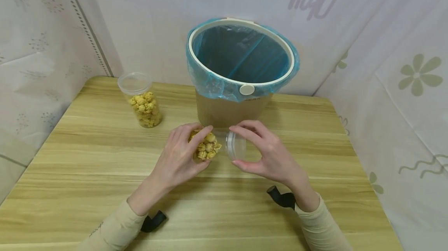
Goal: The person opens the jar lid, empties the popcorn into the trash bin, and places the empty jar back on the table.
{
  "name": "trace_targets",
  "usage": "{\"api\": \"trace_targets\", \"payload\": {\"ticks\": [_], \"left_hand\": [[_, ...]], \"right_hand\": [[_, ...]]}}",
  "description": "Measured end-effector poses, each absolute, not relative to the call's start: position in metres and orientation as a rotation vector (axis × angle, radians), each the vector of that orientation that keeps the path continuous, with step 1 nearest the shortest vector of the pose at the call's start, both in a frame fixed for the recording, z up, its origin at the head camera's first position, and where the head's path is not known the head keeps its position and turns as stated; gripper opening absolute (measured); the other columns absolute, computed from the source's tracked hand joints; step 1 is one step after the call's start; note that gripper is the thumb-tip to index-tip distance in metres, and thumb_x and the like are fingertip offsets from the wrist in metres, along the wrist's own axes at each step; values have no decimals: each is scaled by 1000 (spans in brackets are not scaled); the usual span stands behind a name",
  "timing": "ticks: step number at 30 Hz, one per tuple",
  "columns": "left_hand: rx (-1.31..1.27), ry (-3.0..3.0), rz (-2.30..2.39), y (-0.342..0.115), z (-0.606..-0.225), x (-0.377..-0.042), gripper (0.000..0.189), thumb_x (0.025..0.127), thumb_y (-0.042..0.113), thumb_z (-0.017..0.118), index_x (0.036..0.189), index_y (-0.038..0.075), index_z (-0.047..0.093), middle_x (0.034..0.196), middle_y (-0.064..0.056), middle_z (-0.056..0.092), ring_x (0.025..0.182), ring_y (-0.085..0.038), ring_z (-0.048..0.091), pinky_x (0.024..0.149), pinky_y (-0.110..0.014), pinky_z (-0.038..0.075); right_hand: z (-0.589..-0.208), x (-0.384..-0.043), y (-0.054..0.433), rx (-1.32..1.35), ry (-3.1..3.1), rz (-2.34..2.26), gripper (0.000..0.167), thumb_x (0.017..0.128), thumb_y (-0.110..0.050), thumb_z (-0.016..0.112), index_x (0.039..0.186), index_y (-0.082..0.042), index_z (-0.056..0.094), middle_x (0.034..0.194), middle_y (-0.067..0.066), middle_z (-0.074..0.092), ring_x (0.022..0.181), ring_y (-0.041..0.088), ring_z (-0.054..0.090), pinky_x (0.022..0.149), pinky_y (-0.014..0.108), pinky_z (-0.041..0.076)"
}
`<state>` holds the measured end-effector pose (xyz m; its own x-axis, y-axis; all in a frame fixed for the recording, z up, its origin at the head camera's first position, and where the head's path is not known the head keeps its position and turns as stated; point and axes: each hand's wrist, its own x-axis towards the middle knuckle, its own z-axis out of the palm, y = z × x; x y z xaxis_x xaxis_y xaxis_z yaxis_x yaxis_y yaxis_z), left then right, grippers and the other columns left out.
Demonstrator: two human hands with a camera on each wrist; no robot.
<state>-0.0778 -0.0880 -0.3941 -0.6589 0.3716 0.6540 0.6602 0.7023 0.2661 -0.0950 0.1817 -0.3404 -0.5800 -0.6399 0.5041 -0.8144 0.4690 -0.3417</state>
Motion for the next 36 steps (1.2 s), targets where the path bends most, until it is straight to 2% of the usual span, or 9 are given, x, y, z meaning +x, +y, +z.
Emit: {"api": "trace_targets", "payload": {"ticks": [6,13,19,24,27,30,36], "left_hand": [[-784,-2329,-633,-89,-393,-79,92,62,27,95,143,14,55,129,-17,61,114,-36,60,100,-54,51],[-742,-2279,-507,-90,-394,-79,86,63,26,92,141,17,57,127,-16,61,112,-35,59,95,-52,49],[-719,-2209,-398,-91,-396,-79,88,59,26,96,138,18,59,124,-16,61,108,-35,59,89,-49,48],[-718,-2174,-387,-91,-397,-81,91,56,24,97,138,18,59,123,-17,61,107,-37,59,89,-50,48],[-720,-2171,-385,-91,-396,-81,90,56,24,97,138,18,59,124,-17,61,107,-37,59,89,-50,48],[-718,-2188,-392,-91,-396,-81,87,58,24,95,138,18,60,124,-16,62,108,-36,60,90,-50,49],[-724,-2272,-410,-94,-394,-80,83,64,25,91,140,18,58,127,-15,61,110,-35,59,93,-51,50]], "right_hand": [[-337,-95,184,1292,-2387,746,70,83,-34,82,146,-17,57,140,10,58,122,20,60,95,37,58],[-336,-95,185,1215,-2447,724,87,81,-41,85,155,-17,46,146,6,56,125,20,62,96,39,59],[-340,-93,184,1100,-2527,788,78,88,-49,78,152,-16,48,139,6,61,106,19,72,86,35,62],[-343,-92,182,1070,-2572,858,72,88,-41,80,148,-16,51,124,3,68,97,17,75,80,33,63],[-344,-92,182,1081,-2565,883,73,86,-36,83,148,-15,51,125,4,68,96,17,75,80,31,63],[-344,-93,181,1118,-2534,907,73,85,-32,85,148,-14,51,131,6,66,99,17,74,83,31,63],[-342,-94,181,1210,-2497,820,75,84,-31,86,148,-14,51,142,6,59,114,18,68,94,33,60]]}}
